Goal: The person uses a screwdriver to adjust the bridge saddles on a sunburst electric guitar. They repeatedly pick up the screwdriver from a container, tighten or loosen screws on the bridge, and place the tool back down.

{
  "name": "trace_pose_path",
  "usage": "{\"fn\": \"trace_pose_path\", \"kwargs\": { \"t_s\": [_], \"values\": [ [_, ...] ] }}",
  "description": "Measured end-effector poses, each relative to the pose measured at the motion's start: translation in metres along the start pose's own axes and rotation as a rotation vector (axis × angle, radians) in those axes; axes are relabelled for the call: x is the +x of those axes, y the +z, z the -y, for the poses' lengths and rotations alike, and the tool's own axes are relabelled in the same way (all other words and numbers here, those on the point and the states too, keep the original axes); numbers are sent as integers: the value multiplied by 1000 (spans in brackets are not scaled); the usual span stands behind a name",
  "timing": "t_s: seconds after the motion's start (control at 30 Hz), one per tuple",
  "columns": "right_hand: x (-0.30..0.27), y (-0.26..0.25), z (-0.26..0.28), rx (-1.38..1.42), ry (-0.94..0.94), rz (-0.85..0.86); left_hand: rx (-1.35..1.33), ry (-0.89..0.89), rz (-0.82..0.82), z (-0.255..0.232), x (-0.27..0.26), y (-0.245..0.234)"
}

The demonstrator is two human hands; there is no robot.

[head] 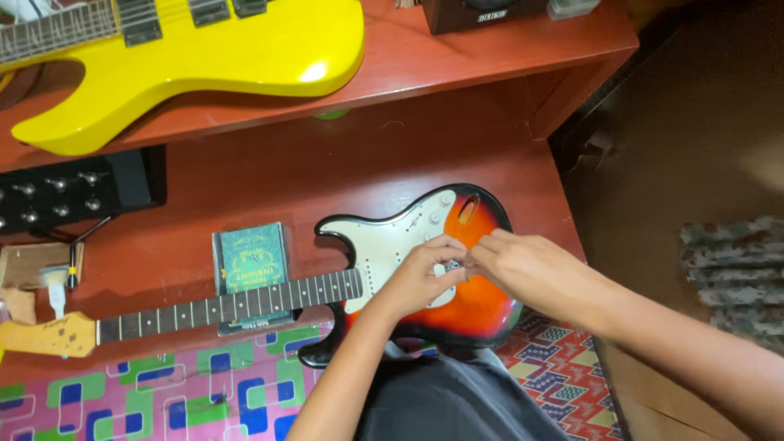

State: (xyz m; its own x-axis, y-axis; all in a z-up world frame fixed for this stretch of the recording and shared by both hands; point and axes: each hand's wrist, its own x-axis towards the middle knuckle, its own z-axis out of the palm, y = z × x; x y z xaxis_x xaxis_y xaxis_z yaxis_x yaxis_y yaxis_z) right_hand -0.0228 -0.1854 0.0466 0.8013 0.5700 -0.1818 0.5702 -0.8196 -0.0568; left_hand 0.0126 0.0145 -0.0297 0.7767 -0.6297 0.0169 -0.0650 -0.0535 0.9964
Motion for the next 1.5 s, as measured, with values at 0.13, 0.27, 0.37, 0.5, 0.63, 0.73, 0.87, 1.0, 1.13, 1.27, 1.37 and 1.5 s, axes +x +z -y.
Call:
{"fn": "trace_pose_path", "kwargs": {
  "t_s": [0.13,0.27,0.37,0.5,0.63,0.73,0.87,1.0,1.13,1.27,1.37,1.5],
  "values": [
    [9,32,-12,19,79,-59,-17,-54,-104,4,-1,15],
    [9,29,-3,-245,103,-107,76,-140,-165,25,2,30],
    [3,7,-6,-181,28,-47,37,-130,-126,3,1,24],
    [9,4,-23,56,-52,79,-52,-136,-104,8,-6,20],
    [17,27,-27,27,37,31,-121,-193,-189,26,-3,29],
    [17,31,-20,-4,47,-9,-146,-216,-306,55,-1,44],
    [12,6,-13,-168,-29,-19,-54,-168,-301,40,0,40],
    [5,10,-23,-123,-87,82,42,-134,-194,4,-7,25],
    [15,36,-21,-144,-53,14,108,-165,-144,-2,-5,26],
    [23,58,-19,-189,-29,-46,261,-139,-206,22,-2,33],
    [19,30,-17,-158,-55,-26,237,-151,-165,12,0,30],
    [15,20,-20,-220,-222,-93,167,-188,-61,22,-3,30]
  ]
}}
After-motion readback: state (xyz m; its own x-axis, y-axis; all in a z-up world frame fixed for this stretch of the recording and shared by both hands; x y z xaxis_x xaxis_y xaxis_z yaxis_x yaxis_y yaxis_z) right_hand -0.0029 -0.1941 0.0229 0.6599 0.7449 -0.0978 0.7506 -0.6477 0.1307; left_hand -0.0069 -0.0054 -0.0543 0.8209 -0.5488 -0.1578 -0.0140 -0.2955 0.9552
